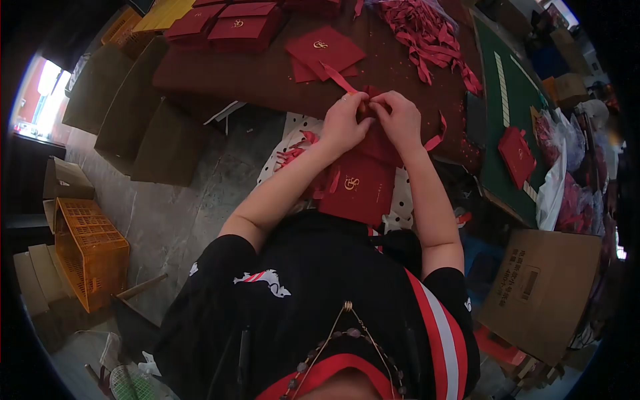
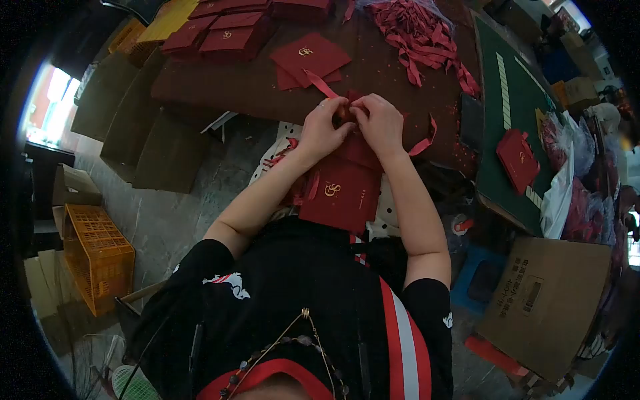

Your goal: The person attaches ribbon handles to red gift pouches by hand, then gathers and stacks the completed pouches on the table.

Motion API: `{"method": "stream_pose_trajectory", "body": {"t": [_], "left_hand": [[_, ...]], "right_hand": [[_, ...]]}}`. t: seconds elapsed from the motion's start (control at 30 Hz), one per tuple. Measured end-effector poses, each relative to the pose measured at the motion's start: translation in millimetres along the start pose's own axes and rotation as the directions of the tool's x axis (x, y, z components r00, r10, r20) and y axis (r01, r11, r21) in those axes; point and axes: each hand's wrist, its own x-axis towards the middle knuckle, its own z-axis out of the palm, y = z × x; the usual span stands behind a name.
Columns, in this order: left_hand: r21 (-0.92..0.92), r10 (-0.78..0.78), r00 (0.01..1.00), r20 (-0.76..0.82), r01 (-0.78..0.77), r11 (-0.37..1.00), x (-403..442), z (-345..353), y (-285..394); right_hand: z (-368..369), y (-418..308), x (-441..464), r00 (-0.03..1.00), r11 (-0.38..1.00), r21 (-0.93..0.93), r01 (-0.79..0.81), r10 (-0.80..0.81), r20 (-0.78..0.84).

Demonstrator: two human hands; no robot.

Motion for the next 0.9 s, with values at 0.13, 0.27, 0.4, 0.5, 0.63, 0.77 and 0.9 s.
{"method": "stream_pose_trajectory", "body": {"t": [0.13, 0.27, 0.4, 0.5, 0.63, 0.77, 0.9], "left_hand": [[-0.138, 0.097, 0.993, 0.071, -0.087, 0.987, 12.2, -13.2, -19.6], [0.092, 0.126, 0.99, 0.059, -0.131, 0.987, 17.9, -15.2, -20.1], [0.191, 0.117, 0.992, 0.039, -0.122, 0.974, 24.4, -3.4, -22.9], [0.295, 0.161, 0.981, 0.11, -0.187, 0.937, 25.5, -9.2, -15.3], [0.454, 0.294, 0.93, 0.219, -0.364, 0.813, 36.0, -19.3, -13.4], [0.612, 0.162, 0.96, 0.227, -0.27, 0.743, 40.5, -50.4, -12.6], [0.654, 0.04, 0.998, 0.043, -0.059, 0.755, 43.5, -92.9, -30.7]], "right_hand": [[-9.6, 0.1, -1.6, 0.991, 0.99, -0.14, 0.03, -0.048, -0.127], [-4.9, 13.6, -4.4, 0.974, 0.977, 0.023, -0.214, 0.212, 0.075], [1.1, 20.2, -3.7, 0.951, 0.952, 0.115, -0.283, 0.263, 0.164], [-9.7, 21.1, -4.0, 0.95, 0.949, 0.176, -0.261, 0.221, 0.219], [-14.6, 26.8, -7.4, 0.976, 0.991, 0.0, -0.131, 0.129, 0.174], [-13.6, 29.4, -8.4, 0.985, 0.989, -0.111, -0.097, 0.111, 0.129], [-12.1, 26.8, -6.9, 0.986, 0.978, -0.173, -0.113, 0.132, 0.101]]}}
